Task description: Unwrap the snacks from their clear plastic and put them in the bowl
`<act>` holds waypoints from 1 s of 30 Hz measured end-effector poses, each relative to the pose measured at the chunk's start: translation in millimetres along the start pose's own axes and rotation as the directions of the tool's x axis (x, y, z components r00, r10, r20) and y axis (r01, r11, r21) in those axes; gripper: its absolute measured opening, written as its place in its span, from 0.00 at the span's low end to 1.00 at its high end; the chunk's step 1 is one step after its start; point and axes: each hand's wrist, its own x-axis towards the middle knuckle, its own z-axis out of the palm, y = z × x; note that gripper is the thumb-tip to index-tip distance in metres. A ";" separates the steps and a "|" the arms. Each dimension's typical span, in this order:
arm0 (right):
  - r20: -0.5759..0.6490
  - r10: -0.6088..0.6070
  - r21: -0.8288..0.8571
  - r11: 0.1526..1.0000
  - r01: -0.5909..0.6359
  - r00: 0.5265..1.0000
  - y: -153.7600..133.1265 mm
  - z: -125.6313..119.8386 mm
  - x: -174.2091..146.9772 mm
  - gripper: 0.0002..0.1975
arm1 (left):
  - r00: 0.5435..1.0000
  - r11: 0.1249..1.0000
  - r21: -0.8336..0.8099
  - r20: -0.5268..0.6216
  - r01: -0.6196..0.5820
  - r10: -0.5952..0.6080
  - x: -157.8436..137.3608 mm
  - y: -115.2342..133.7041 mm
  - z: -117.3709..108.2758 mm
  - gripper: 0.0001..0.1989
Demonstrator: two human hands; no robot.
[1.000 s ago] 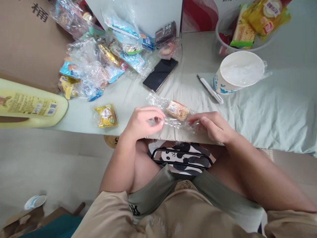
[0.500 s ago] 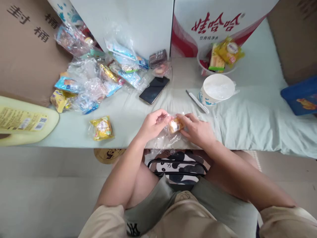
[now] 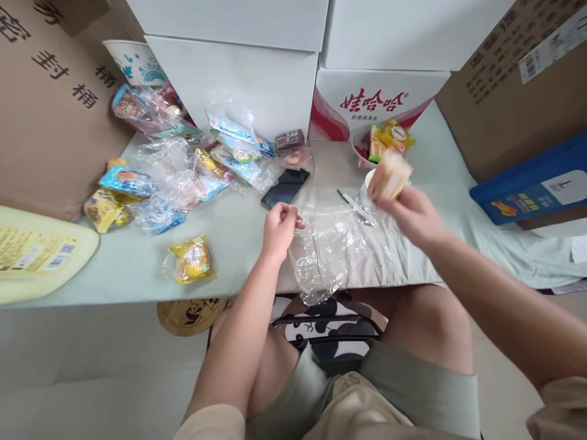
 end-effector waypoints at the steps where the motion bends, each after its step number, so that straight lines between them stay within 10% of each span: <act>1: -0.010 0.115 0.073 0.991 -0.114 0.993 2.6 -8.4 22.6 0.15 | 1.000 1.000 0.004 0.020 -0.007 0.007 -0.5 -0.2 0.3 0.11; 6: -0.136 0.433 0.013 0.900 -0.435 0.891 11.4 -44.4 102.1 0.17 | 0.990 0.998 0.048 0.132 -0.045 0.039 -6.5 2.5 0.9 0.12; 9: -0.275 0.125 -0.213 0.959 -0.187 0.953 0.8 -38.0 72.7 0.11 | 0.972 0.994 0.101 0.234 -0.048 0.023 -7.5 5.7 -3.0 0.11; 12: 0.036 -0.266 -0.172 0.948 0.268 0.963 -10.0 3.0 6.6 0.07 | 0.949 0.955 0.274 0.315 -0.111 0.019 -5.0 6.3 -8.9 0.09; 15: 0.361 -0.366 -0.056 0.910 0.412 0.858 -7.6 54.9 -44.5 0.14 | 0.961 0.825 0.501 0.209 -0.263 0.180 -7.1 5.3 -12.7 0.03; 19: 0.380 -0.254 -0.165 0.927 0.336 0.889 3.5 87.4 -68.6 0.25 | 0.788 0.489 0.657 0.278 -0.573 0.549 -27.7 3.5 -11.3 0.13; 22: 0.385 -0.168 -0.274 0.918 0.286 0.907 6.8 84.1 -76.4 0.32 | 0.655 0.328 0.568 0.629 -0.755 0.419 -40.8 -3.1 -12.5 0.08; 26: 0.314 -0.117 -0.379 0.895 0.237 0.942 14.4 74.8 -83.5 0.26 | 0.714 0.326 0.647 0.684 -0.689 0.152 -34.9 -13.7 -23.5 0.22; 30: 0.128 -0.211 -0.436 0.865 0.246 0.969 25.4 67.2 -84.6 0.10 | 0.773 0.384 0.688 0.621 -0.616 0.127 -28.4 -7.2 -33.8 0.06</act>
